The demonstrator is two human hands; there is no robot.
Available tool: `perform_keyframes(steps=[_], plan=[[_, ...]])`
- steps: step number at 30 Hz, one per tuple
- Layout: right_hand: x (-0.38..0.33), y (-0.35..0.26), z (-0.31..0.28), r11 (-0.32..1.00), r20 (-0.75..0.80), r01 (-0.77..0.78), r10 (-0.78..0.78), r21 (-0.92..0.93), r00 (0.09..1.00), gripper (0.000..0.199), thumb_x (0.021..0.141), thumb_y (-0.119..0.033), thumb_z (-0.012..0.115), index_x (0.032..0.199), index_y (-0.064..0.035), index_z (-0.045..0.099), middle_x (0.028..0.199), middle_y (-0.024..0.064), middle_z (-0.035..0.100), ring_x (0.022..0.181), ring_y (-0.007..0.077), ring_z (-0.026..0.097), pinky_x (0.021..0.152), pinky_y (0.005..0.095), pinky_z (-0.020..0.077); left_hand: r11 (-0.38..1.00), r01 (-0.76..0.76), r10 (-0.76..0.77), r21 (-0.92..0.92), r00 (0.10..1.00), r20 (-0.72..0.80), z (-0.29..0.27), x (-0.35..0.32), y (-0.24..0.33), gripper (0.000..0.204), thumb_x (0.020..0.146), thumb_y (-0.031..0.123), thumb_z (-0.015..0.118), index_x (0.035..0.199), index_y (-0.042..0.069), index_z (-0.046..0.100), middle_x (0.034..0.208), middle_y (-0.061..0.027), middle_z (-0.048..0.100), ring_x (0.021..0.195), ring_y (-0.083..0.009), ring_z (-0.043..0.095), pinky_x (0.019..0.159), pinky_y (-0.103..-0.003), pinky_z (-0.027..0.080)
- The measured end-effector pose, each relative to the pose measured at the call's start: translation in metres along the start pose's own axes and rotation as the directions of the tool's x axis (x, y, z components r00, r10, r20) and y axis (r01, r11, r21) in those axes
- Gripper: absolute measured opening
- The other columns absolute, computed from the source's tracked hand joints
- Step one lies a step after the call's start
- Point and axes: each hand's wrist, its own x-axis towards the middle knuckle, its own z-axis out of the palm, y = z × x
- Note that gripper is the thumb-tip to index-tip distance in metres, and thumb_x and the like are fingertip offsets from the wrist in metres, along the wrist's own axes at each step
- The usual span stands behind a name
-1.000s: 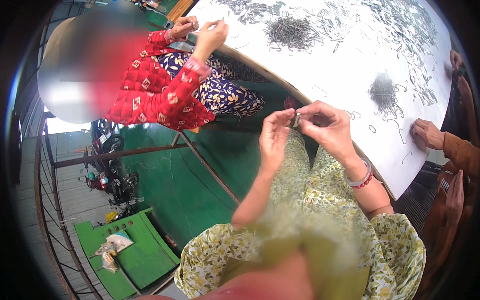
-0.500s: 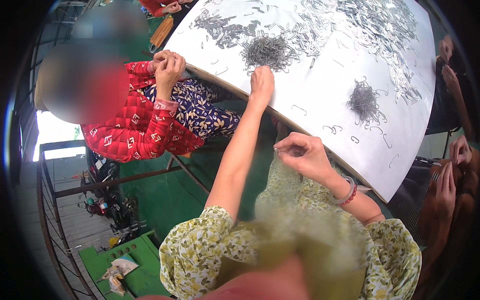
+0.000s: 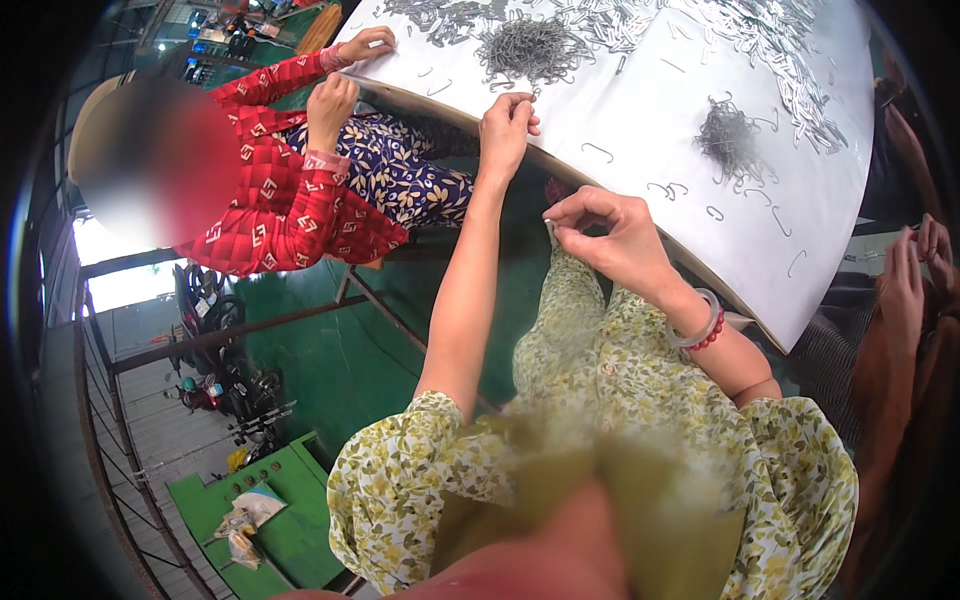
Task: The person sits at a large table and sorts small metallic pieces by hand, moving them into piles. Other people are also working at the same table, performing similar sorting actions.
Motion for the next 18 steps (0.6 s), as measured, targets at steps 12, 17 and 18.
perform_keyframes(steps=[12,17,18], plan=[[0.005,0.017,-0.006,0.994,-0.108,-0.093,0.099,0.063,0.989,0.017,0.081,0.003,0.064,0.098,0.0013,0.067,0.081,0.0026,0.066,0.074,0.0063,0.060,0.066,0.0198,0.0495,0.838,0.040,0.012,-0.544,0.996,0.092,-0.024,-0.139,0.076,0.013,0.092,0.006,0.056,0.102,-0.002,0.058,0.096,-0.0075,0.064,0.091,-0.0119,0.060,0.086,-0.025,0.047],[0.005,0.007,-0.006,0.995,-0.121,-0.082,0.089,0.058,0.989,0.016,0.081,0.003,0.063,0.097,0.0018,0.067,0.082,0.0027,0.066,0.074,0.0067,0.061,0.068,0.0203,0.0508,0.894,-0.029,0.072,-0.448,0.994,0.079,-0.014,-0.153,0.072,0.010,0.090,0.005,0.059,0.098,-0.001,0.061,0.104,-0.0042,0.058,0.099,-0.0124,0.054,0.092,-0.028,0.042],[0.004,0.005,-0.005,0.995,-0.126,-0.087,0.093,0.053,0.988,0.016,0.081,0.004,0.063,0.097,0.0020,0.067,0.083,0.0024,0.066,0.074,0.0068,0.062,0.069,0.0203,0.0509,0.910,-0.048,0.082,-0.413,0.994,0.065,-0.014,-0.152,0.071,0.010,0.090,0.005,0.059,0.097,-0.001,0.061,0.104,-0.0038,0.057,0.099,-0.0122,0.053,0.092,-0.028,0.041]])
